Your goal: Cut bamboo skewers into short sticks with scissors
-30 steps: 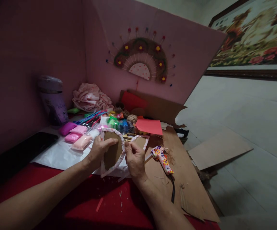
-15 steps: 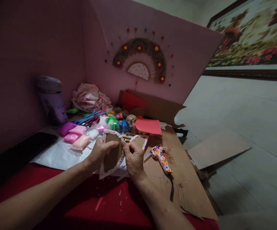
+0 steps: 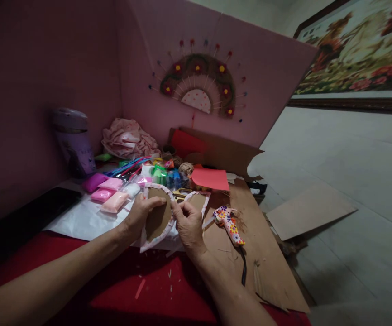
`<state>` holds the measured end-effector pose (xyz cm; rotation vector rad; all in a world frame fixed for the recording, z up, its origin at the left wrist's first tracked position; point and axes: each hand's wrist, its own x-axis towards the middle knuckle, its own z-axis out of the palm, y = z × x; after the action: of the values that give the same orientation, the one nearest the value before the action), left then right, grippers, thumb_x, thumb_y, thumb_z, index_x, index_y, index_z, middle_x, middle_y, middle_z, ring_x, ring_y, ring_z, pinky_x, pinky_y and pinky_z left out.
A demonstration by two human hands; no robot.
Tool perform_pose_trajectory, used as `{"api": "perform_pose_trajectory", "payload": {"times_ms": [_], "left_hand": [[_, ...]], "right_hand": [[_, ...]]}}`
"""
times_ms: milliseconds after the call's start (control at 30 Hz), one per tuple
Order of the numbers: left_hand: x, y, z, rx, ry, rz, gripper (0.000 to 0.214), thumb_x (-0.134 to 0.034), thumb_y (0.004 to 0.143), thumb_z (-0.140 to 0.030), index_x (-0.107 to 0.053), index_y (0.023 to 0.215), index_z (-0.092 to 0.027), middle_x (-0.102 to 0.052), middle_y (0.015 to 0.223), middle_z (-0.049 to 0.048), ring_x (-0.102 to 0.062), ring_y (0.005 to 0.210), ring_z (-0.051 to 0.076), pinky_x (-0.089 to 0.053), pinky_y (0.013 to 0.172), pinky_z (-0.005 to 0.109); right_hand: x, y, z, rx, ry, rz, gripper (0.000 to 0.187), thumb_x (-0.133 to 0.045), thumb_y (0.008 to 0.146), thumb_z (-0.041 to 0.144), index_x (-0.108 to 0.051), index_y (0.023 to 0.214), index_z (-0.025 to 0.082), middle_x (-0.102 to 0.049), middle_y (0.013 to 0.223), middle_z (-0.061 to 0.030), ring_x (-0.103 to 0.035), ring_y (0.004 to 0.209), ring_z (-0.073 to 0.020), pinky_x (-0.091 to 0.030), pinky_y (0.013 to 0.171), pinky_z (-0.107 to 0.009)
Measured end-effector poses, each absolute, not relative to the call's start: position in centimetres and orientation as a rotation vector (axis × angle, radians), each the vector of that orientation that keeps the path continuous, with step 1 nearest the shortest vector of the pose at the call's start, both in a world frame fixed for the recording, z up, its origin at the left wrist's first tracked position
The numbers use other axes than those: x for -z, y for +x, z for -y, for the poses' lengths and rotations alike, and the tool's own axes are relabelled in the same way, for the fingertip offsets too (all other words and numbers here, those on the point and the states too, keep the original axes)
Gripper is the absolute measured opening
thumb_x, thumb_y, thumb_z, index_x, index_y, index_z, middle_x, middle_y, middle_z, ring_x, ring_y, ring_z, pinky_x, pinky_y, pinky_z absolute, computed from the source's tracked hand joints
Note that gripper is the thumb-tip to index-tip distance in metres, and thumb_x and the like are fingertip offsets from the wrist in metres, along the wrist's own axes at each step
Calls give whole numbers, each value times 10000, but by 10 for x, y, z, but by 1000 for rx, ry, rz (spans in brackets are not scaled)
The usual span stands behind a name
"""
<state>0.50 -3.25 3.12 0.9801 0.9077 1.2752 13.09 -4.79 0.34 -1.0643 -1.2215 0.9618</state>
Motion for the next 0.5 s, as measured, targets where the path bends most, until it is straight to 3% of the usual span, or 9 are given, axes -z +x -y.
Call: {"api": "perform_pose_trajectory", "payload": {"times_ms": [267,500], "left_hand": [[-33,2,29,-1267,875,-863,191,-633,571,-264,-576,695,-130,-600,544,3,-535,466,125,-426,465,232],[-30,0,24,-1302,781,-933,196,-637,537,-264,-578,665,-128,-587,514,-5,-520,442,118,-409,451,227]], "right_hand": [[-8,130,51,-1158,-933,1118,414,-528,790,540,-503,598,175,-376,439,73,-290,343,-47,-238,311,-177],[-9,127,53,-1298,-896,1098,299,-642,732,444,-535,674,171,-382,482,89,-288,352,-30,-263,301,-150]]}}
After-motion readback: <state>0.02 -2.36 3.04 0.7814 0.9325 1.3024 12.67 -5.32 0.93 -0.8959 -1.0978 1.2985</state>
